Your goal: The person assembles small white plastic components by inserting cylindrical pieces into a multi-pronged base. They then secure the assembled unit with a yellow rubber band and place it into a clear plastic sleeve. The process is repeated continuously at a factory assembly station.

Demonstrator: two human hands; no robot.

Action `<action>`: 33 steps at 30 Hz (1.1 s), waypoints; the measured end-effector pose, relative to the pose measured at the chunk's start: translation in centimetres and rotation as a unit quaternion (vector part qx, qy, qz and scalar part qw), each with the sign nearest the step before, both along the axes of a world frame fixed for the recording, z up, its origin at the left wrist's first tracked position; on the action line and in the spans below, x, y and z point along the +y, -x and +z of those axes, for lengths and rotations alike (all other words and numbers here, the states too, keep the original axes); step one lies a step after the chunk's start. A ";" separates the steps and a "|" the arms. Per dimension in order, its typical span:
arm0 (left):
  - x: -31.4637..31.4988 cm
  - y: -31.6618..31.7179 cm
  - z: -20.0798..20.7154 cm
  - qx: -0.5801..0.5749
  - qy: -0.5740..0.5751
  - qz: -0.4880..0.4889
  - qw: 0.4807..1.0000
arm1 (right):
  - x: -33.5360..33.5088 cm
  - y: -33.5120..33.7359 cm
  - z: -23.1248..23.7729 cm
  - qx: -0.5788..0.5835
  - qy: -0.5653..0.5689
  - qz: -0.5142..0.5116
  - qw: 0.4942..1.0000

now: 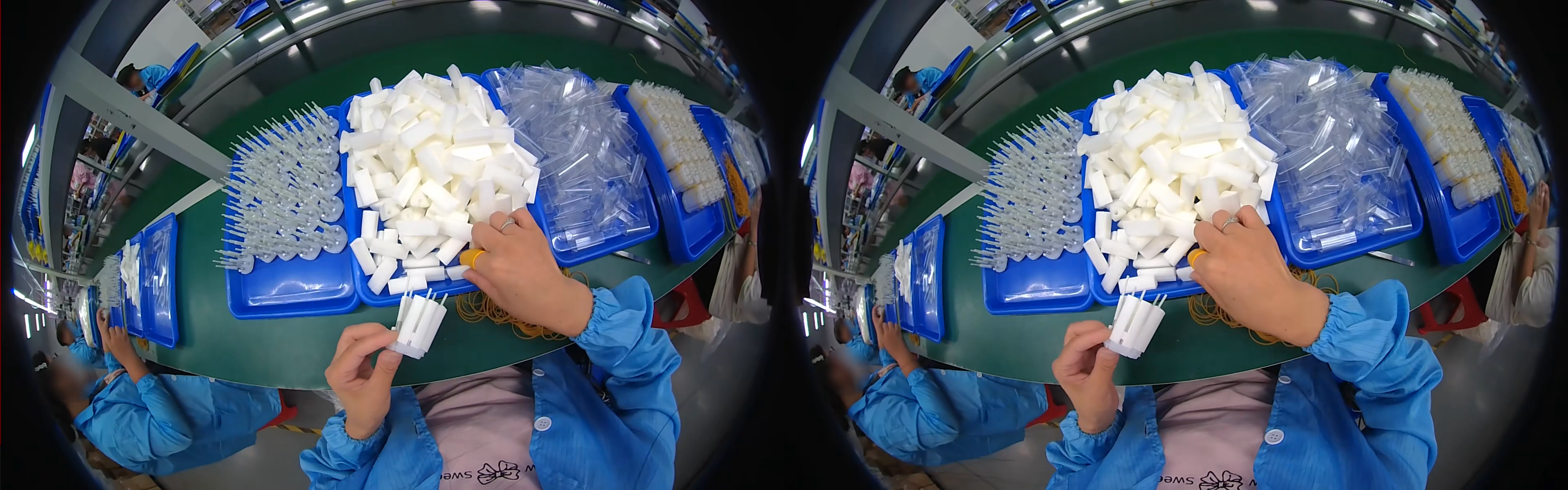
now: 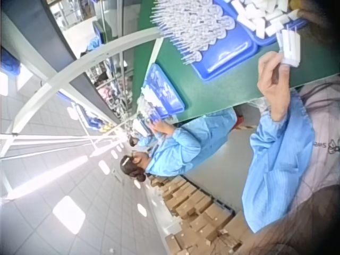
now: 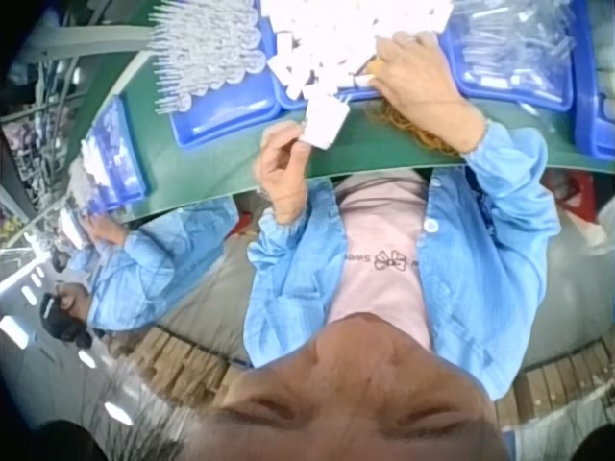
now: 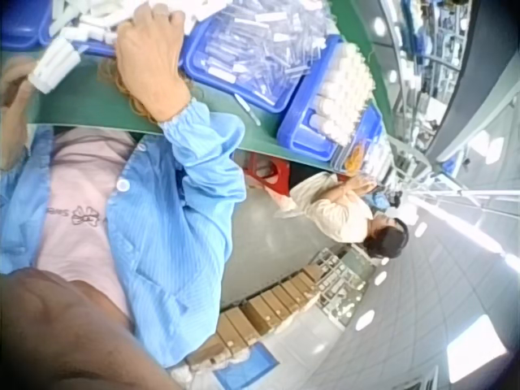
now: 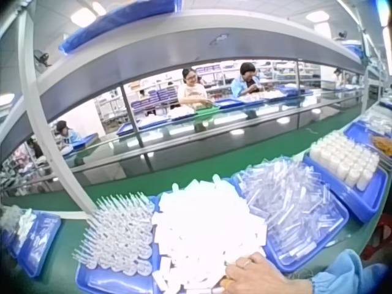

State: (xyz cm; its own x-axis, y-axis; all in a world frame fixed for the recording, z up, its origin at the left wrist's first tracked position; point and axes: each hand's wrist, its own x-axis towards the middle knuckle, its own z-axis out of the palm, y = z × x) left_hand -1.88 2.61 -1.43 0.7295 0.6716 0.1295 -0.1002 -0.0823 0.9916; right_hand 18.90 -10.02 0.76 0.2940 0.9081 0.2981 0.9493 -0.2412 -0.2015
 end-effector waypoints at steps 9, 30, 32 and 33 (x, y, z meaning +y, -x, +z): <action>-0.2 0.2 1.8 0.023 -0.160 -0.085 0.983 | -1.8 -1.1 2.6 0.235 -0.066 -0.006 0.970; -0.8 -0.8 3.2 -0.036 -0.345 -0.165 0.923 | -2.2 -2.1 3.1 0.712 -0.007 0.000 0.702; -0.9 -0.8 3.3 -0.036 -0.366 -0.165 0.915 | -2.4 -1.8 3.2 0.696 0.001 0.008 0.718; -1.0 -0.8 3.3 -0.037 -0.379 -0.163 0.910 | -2.3 -1.3 3.7 0.687 0.001 0.016 0.727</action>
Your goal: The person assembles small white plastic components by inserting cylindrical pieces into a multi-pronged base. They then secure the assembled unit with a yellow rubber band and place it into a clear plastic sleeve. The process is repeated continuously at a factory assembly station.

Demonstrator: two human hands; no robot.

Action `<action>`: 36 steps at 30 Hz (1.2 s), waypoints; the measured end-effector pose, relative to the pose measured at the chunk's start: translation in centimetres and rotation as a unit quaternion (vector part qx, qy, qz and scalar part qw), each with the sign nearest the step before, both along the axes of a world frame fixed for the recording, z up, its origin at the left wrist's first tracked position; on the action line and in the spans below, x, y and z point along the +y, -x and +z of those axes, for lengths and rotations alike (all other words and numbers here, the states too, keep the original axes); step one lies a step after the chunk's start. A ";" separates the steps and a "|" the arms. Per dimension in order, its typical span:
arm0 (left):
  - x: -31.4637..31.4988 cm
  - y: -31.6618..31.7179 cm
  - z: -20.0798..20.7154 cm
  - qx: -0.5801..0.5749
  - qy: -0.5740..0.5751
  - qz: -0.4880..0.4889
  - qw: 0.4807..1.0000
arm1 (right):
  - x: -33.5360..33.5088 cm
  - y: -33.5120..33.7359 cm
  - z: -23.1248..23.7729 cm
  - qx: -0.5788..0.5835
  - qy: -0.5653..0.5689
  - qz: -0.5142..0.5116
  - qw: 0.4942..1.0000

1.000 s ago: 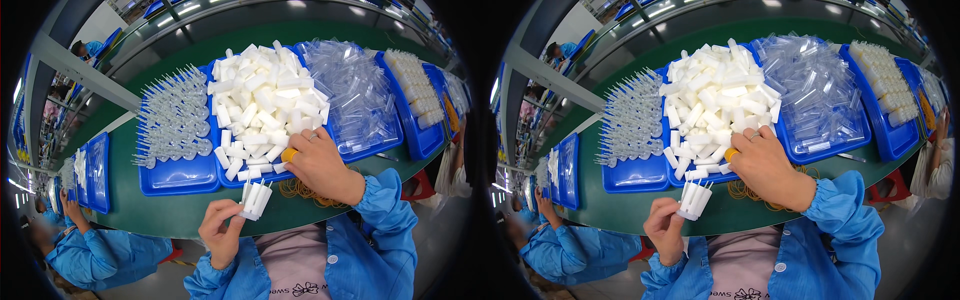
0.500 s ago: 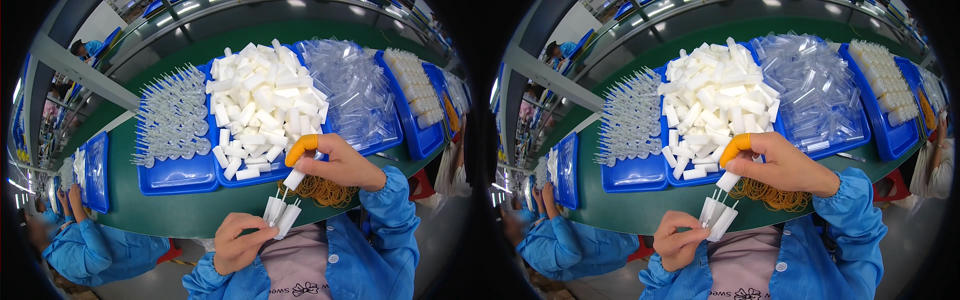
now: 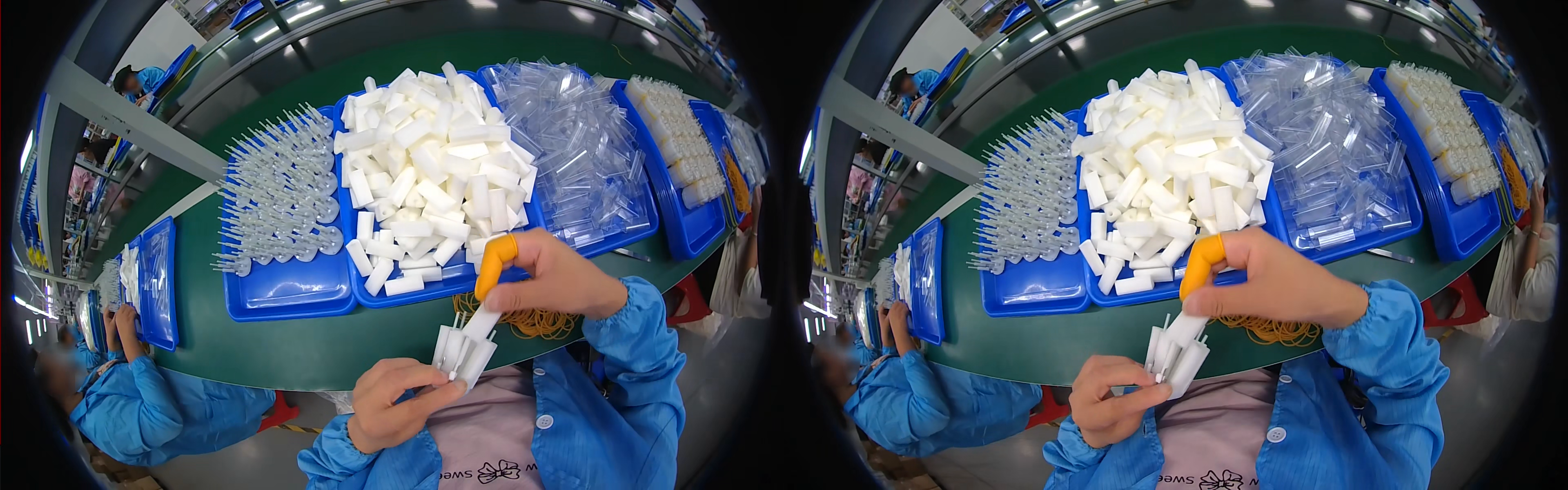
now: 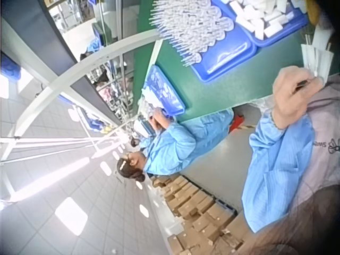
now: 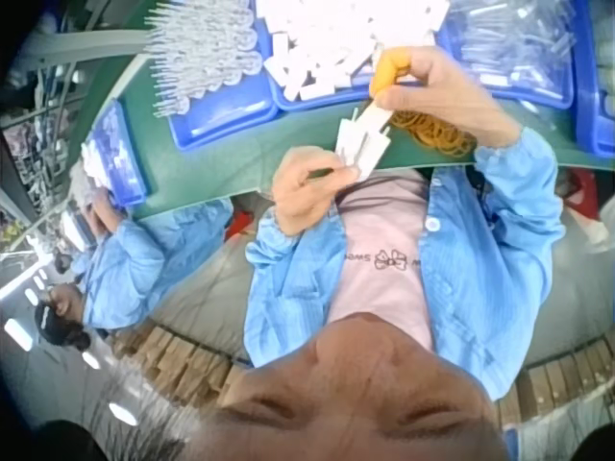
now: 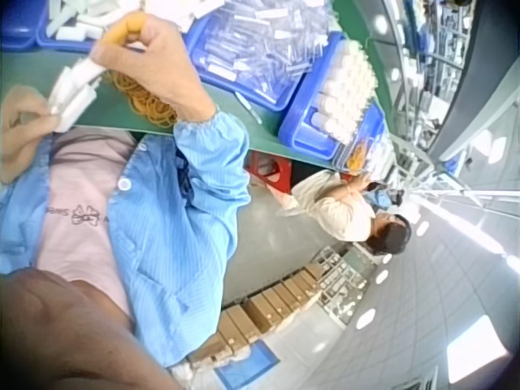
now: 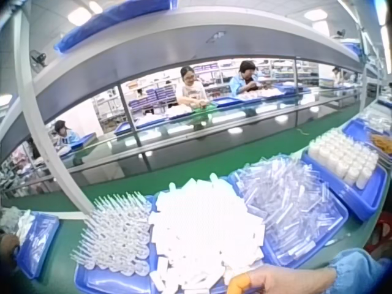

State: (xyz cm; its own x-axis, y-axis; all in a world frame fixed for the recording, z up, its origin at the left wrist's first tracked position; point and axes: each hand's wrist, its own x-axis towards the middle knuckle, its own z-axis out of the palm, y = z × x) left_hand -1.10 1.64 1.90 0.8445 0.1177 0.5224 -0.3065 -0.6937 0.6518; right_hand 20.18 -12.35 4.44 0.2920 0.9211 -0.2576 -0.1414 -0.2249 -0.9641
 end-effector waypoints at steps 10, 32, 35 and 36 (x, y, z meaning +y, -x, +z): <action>-0.5 -0.1 0.5 -0.036 0.026 -0.075 0.996 | -1.7 -0.8 3.6 -0.151 -0.042 0.076 0.985; 0.4 -1.5 0.0 0.097 0.100 -0.128 0.982 | -1.7 3.4 0.0 -0.245 -0.137 0.060 0.958; 0.0 -1.5 -0.2 0.119 0.111 -0.135 0.978 | -2.1 3.9 -0.3 -0.286 -0.131 0.036 0.949; -0.1 -1.3 -0.5 0.113 0.114 -0.130 0.978 | -2.3 3.9 -0.4 -0.290 -0.122 0.042 0.948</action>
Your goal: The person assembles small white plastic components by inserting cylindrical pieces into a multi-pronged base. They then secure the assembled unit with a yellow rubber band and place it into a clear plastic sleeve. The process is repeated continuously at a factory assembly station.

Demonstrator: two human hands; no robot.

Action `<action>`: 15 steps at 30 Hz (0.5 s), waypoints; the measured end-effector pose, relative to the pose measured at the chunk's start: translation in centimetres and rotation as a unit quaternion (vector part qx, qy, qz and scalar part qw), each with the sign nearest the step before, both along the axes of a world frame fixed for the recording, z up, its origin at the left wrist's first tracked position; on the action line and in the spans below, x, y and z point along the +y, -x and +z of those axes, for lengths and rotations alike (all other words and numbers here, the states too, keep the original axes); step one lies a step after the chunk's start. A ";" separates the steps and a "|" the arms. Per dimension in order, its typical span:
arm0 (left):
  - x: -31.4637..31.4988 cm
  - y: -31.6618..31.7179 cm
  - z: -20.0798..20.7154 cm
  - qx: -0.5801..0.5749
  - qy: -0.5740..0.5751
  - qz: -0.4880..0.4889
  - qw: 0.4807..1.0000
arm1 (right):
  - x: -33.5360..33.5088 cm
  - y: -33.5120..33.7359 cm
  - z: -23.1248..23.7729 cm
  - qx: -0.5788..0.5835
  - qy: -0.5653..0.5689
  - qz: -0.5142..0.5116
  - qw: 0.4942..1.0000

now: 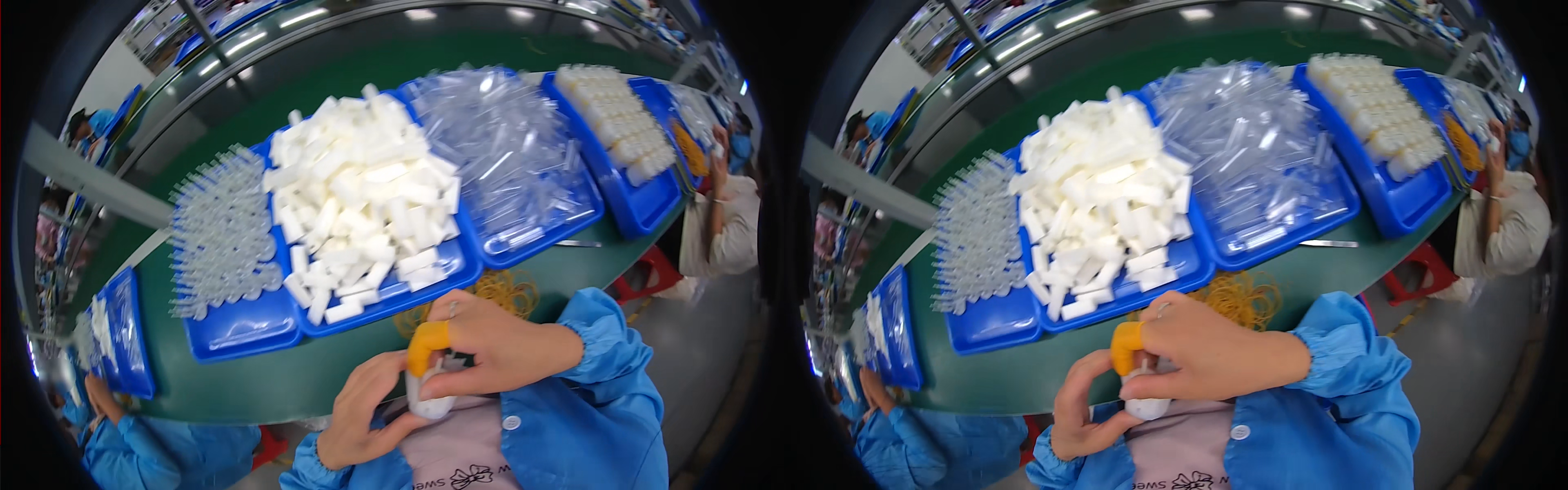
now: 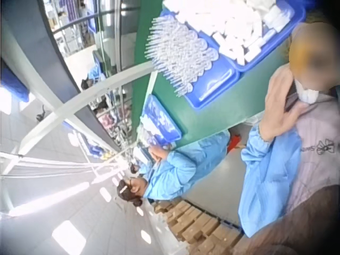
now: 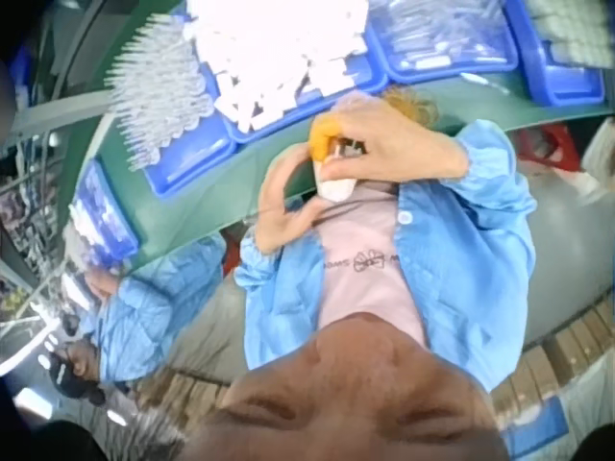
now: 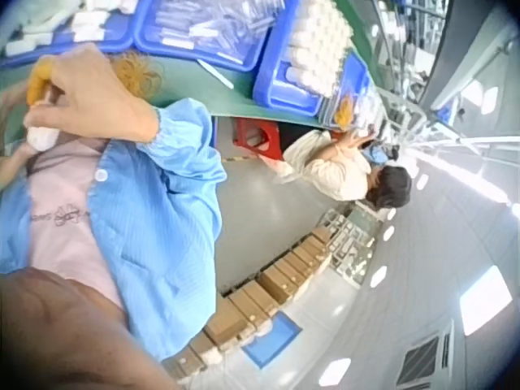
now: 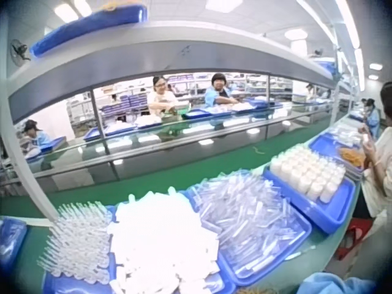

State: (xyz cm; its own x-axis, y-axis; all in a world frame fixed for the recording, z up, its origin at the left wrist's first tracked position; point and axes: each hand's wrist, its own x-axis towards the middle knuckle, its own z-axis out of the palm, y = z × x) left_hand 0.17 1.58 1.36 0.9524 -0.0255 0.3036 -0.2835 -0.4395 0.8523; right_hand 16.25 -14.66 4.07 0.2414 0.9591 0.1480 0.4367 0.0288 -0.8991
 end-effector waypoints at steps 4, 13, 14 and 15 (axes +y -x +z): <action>-0.6 0.3 -1.3 -0.032 0.039 0.030 0.998 | -1.3 -0.3 0.9 -0.108 -0.045 -0.112 0.987; -1.0 0.4 -1.4 0.001 0.150 0.099 0.984 | -7.7 -5.8 -1.2 -0.358 0.137 -0.256 0.887; -0.9 0.3 -1.5 -0.008 0.145 0.089 0.985 | -8.0 -5.8 -1.7 -0.383 0.161 -0.266 0.870; -0.7 0.2 -1.8 -0.016 0.139 0.080 0.987 | -7.9 -5.7 -2.1 -0.384 0.169 -0.263 0.869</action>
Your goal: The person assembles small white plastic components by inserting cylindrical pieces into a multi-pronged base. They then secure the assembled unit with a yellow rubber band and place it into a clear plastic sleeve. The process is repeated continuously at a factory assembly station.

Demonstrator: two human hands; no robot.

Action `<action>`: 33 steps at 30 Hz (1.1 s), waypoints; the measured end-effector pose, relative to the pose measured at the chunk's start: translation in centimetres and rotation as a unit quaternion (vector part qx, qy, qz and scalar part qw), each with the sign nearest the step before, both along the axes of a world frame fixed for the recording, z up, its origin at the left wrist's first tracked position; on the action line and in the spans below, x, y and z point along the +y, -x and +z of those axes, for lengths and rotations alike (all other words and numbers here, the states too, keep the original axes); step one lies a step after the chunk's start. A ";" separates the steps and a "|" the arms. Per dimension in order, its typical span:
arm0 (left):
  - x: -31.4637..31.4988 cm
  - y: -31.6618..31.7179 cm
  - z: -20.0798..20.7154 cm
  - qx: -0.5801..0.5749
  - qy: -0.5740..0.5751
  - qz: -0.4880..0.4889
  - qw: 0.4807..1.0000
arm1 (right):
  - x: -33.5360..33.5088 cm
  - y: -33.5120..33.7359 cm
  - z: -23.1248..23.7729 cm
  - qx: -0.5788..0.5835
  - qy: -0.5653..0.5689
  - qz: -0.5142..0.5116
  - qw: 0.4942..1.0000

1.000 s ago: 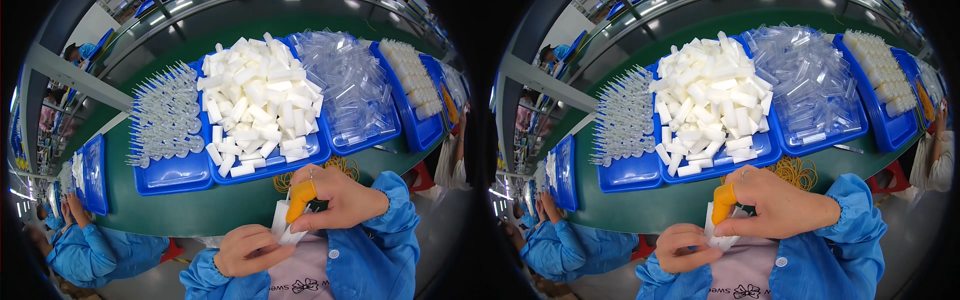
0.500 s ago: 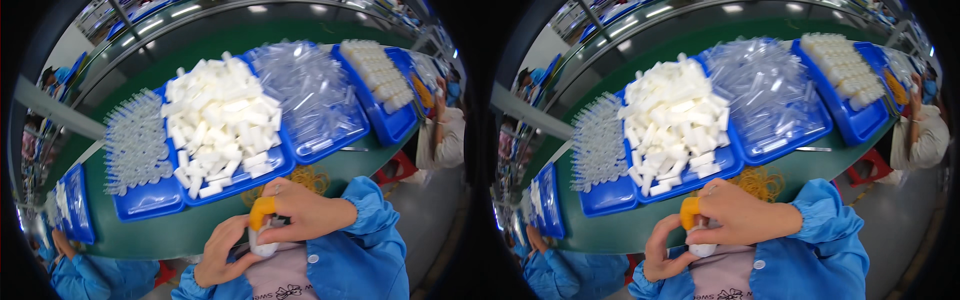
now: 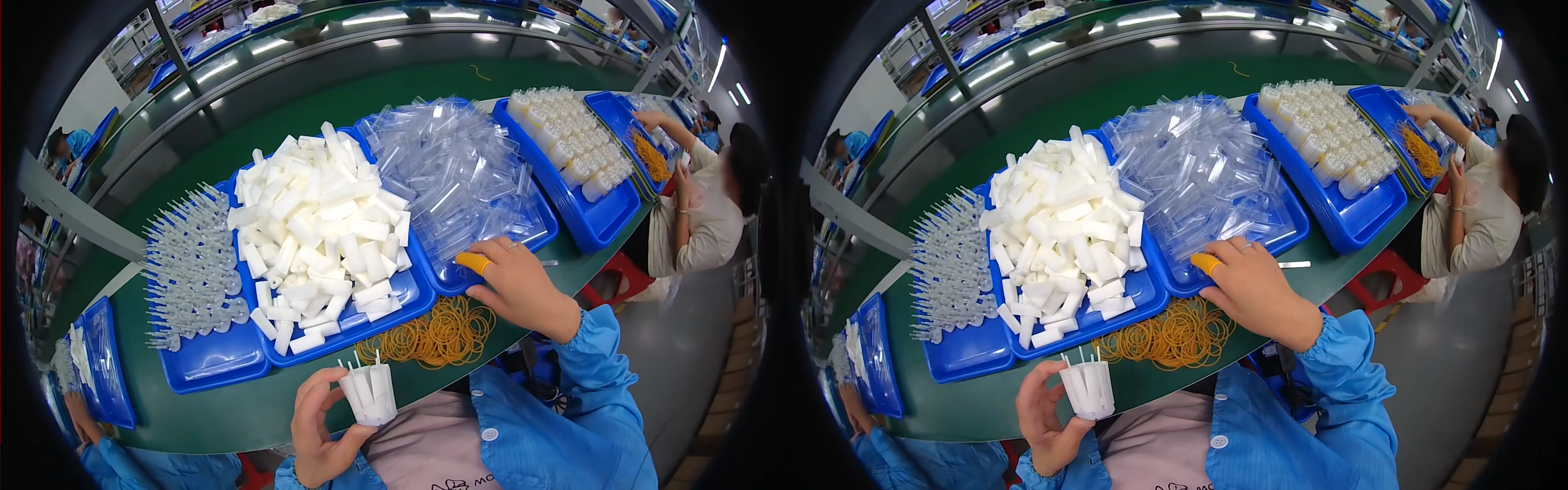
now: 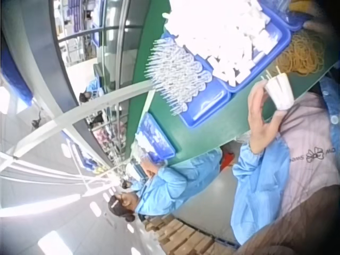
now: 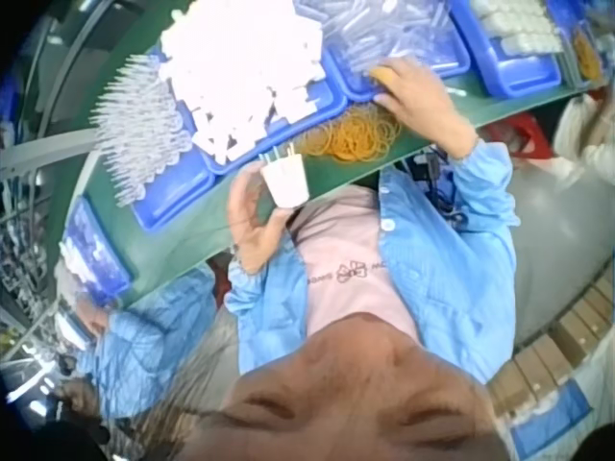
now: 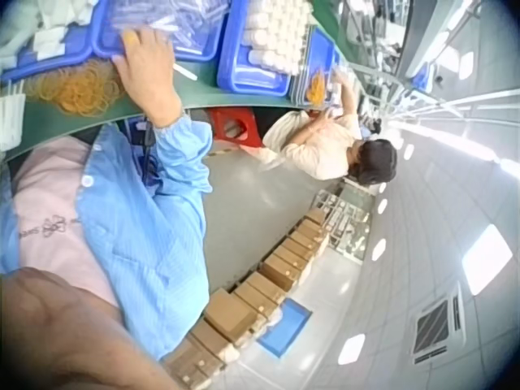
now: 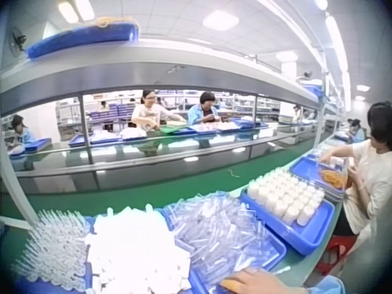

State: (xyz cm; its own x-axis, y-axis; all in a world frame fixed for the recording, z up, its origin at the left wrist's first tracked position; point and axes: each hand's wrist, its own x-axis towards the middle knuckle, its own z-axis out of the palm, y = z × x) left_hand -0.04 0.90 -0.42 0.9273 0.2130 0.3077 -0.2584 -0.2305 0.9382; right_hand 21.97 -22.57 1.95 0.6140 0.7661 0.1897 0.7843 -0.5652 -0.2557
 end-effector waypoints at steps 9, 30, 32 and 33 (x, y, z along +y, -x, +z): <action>0.3 -0.2 -0.2 -0.012 -0.018 0.004 1.000 | -0.3 -0.5 -0.3 0.057 0.007 0.029 0.998; 0.0 -0.1 -0.1 0.006 0.012 0.041 0.999 | -0.6 -2.9 -0.3 0.127 -0.024 0.092 0.987; -0.1 -0.2 -0.3 0.004 0.028 0.043 0.999 | -0.8 -3.3 -0.2 0.153 -0.034 0.092 0.983; 0.0 -0.1 -0.3 0.000 0.025 0.046 0.999 | -0.7 -3.2 0.0 0.166 -0.047 0.077 0.982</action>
State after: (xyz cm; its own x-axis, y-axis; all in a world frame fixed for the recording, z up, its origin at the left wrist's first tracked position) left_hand 0.11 0.86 -0.74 0.9031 0.3128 0.2944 -0.2381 -0.2059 0.9492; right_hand 25.20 -23.25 1.91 0.5323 0.8434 0.0725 0.7233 -0.4087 -0.5566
